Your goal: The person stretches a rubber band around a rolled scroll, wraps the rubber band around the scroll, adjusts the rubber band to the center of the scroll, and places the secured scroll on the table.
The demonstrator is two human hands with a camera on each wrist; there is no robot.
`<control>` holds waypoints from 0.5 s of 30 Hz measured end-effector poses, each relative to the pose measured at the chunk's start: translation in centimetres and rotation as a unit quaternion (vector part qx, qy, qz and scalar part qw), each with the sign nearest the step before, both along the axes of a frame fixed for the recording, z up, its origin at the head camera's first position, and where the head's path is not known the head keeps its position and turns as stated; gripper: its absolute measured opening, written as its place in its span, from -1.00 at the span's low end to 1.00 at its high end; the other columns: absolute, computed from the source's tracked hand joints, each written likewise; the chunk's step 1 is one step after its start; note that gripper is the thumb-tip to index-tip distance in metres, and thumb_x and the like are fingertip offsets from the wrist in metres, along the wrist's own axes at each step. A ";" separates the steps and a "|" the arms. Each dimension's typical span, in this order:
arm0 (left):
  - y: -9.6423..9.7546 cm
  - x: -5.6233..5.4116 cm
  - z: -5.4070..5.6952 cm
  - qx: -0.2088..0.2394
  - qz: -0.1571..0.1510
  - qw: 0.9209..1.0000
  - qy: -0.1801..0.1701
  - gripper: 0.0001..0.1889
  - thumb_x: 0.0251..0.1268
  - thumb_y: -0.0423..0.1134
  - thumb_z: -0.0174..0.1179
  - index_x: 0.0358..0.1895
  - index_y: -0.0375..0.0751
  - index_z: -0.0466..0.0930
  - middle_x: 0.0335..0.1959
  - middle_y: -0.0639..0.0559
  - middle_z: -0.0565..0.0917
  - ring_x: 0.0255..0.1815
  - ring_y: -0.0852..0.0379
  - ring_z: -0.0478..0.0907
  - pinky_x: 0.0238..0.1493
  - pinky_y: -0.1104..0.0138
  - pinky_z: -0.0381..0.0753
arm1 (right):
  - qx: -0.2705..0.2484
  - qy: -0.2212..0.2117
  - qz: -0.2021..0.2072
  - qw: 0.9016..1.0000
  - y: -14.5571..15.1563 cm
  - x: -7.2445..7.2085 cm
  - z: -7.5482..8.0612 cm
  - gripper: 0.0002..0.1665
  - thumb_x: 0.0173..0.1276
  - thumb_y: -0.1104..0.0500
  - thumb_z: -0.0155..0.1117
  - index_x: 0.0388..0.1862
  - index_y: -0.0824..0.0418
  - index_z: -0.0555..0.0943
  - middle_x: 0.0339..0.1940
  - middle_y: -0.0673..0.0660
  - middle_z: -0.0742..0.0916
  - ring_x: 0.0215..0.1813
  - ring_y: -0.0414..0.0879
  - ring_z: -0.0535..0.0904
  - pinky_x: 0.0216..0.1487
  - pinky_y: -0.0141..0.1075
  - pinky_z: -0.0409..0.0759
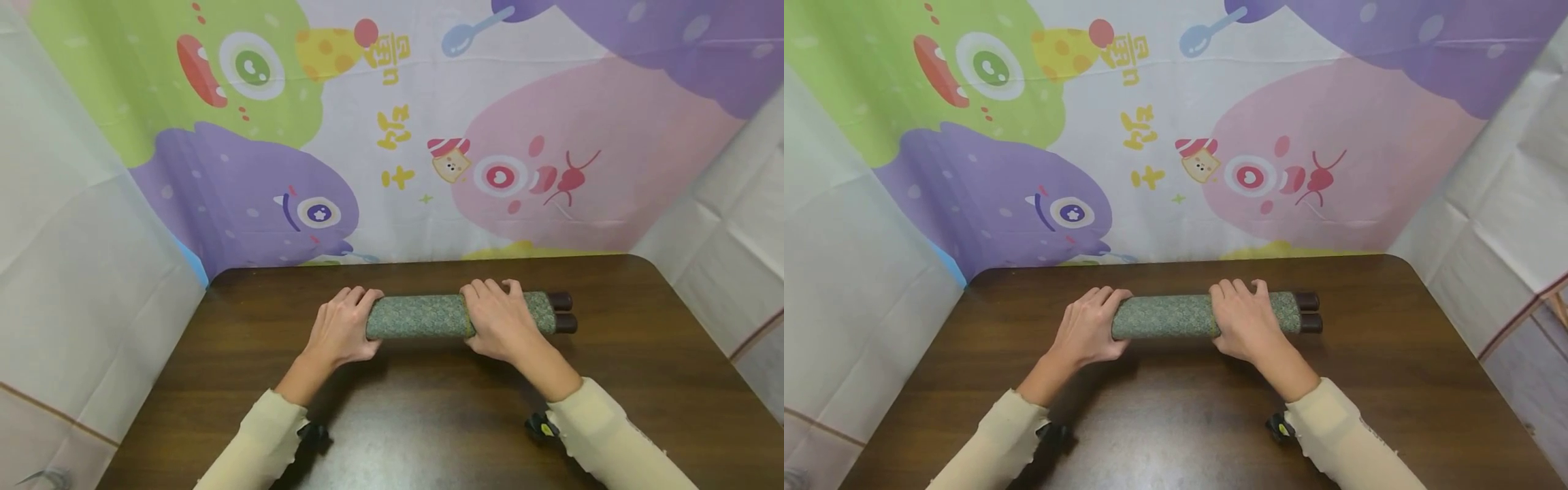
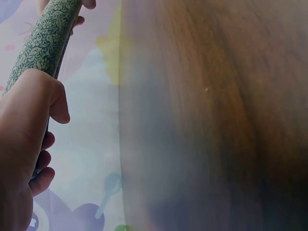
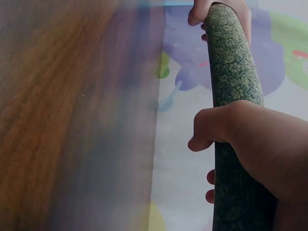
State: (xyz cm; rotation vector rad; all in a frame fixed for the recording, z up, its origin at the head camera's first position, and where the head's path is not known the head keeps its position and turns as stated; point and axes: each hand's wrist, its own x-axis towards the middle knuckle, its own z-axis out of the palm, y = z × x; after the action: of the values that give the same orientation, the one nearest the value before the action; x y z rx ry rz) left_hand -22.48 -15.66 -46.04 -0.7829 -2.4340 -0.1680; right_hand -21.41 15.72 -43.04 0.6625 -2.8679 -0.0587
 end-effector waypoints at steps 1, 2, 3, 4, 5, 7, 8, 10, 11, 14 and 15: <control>0.1 0.0 0.0 0.000 0.000 1.000 0.000 -0.15 -0.38 0.04 0.77 0.19 -0.07 0.70 -0.17 -0.03 0.79 -0.24 -0.05 0.72 -0.37 0.07 0.81 | 0.002 0.000 -0.002 1.000 -0.2 0.1 -0.1 0.01 -0.02 -0.17 0.92 0.30 0.22 0.62 0.14 0.15 0.77 0.22 0.12 0.72 0.45 0.33 0.55; 0.2 0.0 -0.1 -0.001 0.001 1.000 0.000 -0.15 -0.39 0.04 0.77 0.18 -0.07 0.70 -0.18 -0.03 0.78 -0.24 -0.05 0.71 -0.37 0.07 0.81 | 0.001 0.000 -0.002 1.000 -0.4 0.1 -0.2 0.00 -0.02 -0.16 0.92 0.29 0.22 0.62 0.13 0.15 0.77 0.22 0.12 0.71 0.45 0.33 0.55; 0.2 0.1 -0.1 -0.001 0.001 1.000 0.000 -0.15 -0.39 0.04 0.77 0.18 -0.07 0.70 -0.19 -0.03 0.78 -0.25 -0.05 0.71 -0.37 0.07 0.81 | -0.001 -0.002 -0.001 1.000 -0.6 0.2 -0.2 -0.01 -0.02 -0.15 0.92 0.29 0.22 0.62 0.13 0.14 0.77 0.22 0.12 0.71 0.45 0.33 0.54; 0.4 0.1 -0.2 -0.001 0.000 1.000 0.000 -0.15 -0.39 0.04 0.77 0.18 -0.07 0.70 -0.19 -0.03 0.78 -0.25 -0.04 0.71 -0.36 0.08 0.81 | -0.002 -0.003 0.002 1.000 -0.8 0.2 -0.2 -0.01 -0.01 -0.14 0.92 0.29 0.22 0.62 0.13 0.14 0.76 0.22 0.12 0.71 0.45 0.33 0.54; 0.5 0.1 -0.2 -0.003 -0.002 1.000 0.001 -0.15 -0.39 0.04 0.77 0.18 -0.07 0.70 -0.19 -0.03 0.78 -0.24 -0.05 0.72 -0.36 0.08 0.82 | -0.004 -0.005 0.008 1.000 -1.1 0.2 -0.2 -0.02 -0.01 -0.13 0.92 0.28 0.22 0.62 0.12 0.14 0.76 0.23 0.12 0.71 0.45 0.33 0.54; 0.8 0.1 -0.2 -0.004 -0.007 1.000 0.003 -0.16 -0.37 0.04 0.76 0.18 -0.07 0.70 -0.18 -0.03 0.78 -0.24 -0.05 0.72 -0.35 0.08 0.82 | -0.006 -0.005 0.018 1.000 -1.6 0.3 -0.2 -0.03 0.00 -0.12 0.92 0.28 0.23 0.62 0.12 0.14 0.76 0.22 0.12 0.71 0.45 0.33 0.56; 0.9 0.1 -0.2 -0.006 -0.009 1.000 0.003 -0.17 -0.36 0.05 0.76 0.18 -0.07 0.70 -0.18 -0.04 0.79 -0.24 -0.05 0.72 -0.34 0.09 0.82 | -0.007 -0.003 0.022 1.000 -1.9 0.4 -0.2 -0.03 -0.01 -0.11 0.92 0.29 0.23 0.62 0.12 0.15 0.77 0.22 0.12 0.72 0.44 0.33 0.56; 1.1 0.1 -0.2 -0.007 -0.011 1.000 0.005 -0.17 -0.35 0.05 0.76 0.18 -0.07 0.69 -0.17 -0.04 0.80 -0.23 -0.05 0.73 -0.35 0.09 0.82 | -0.006 0.001 0.025 1.000 -2.3 0.5 -0.2 -0.01 -0.01 -0.12 0.93 0.31 0.24 0.63 0.12 0.15 0.77 0.21 0.12 0.73 0.42 0.32 0.58; 1.1 0.1 -0.2 -0.007 -0.010 1.000 0.006 -0.17 -0.35 0.06 0.76 0.18 -0.07 0.70 -0.17 -0.04 0.80 -0.23 -0.04 0.73 -0.36 0.09 0.82 | -0.004 0.004 0.025 1.000 -2.4 0.5 -0.2 0.01 -0.02 -0.13 0.93 0.33 0.24 0.63 0.13 0.15 0.78 0.21 0.11 0.74 0.42 0.31 0.59; 1.1 0.1 -0.4 -0.004 -0.004 1.000 0.006 -0.16 -0.36 0.07 0.77 0.18 -0.06 0.70 -0.17 -0.03 0.80 -0.24 -0.04 0.72 -0.39 0.09 0.81 | -0.004 0.006 0.023 1.000 -2.5 0.4 -0.2 0.08 -0.02 -0.18 0.92 0.40 0.22 0.63 0.19 0.15 0.78 0.22 0.10 0.74 0.41 0.29 0.60; 1.1 0.1 -0.4 -0.002 -0.002 1.000 0.006 -0.16 -0.37 0.07 0.78 0.17 -0.06 0.70 -0.17 -0.03 0.80 -0.25 -0.03 0.72 -0.40 0.09 0.81 | -0.008 0.002 0.023 1.000 -2.4 0.4 -0.2 0.10 -0.01 -0.20 0.92 0.42 0.22 0.62 0.21 0.15 0.79 0.23 0.10 0.75 0.41 0.30 0.59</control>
State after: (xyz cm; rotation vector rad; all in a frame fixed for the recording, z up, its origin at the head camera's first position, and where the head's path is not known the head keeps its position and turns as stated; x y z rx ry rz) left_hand -22.41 -14.58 -46.47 -0.7890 -2.4230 -0.1586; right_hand -21.03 13.32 -43.19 0.7250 -2.8436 -0.0309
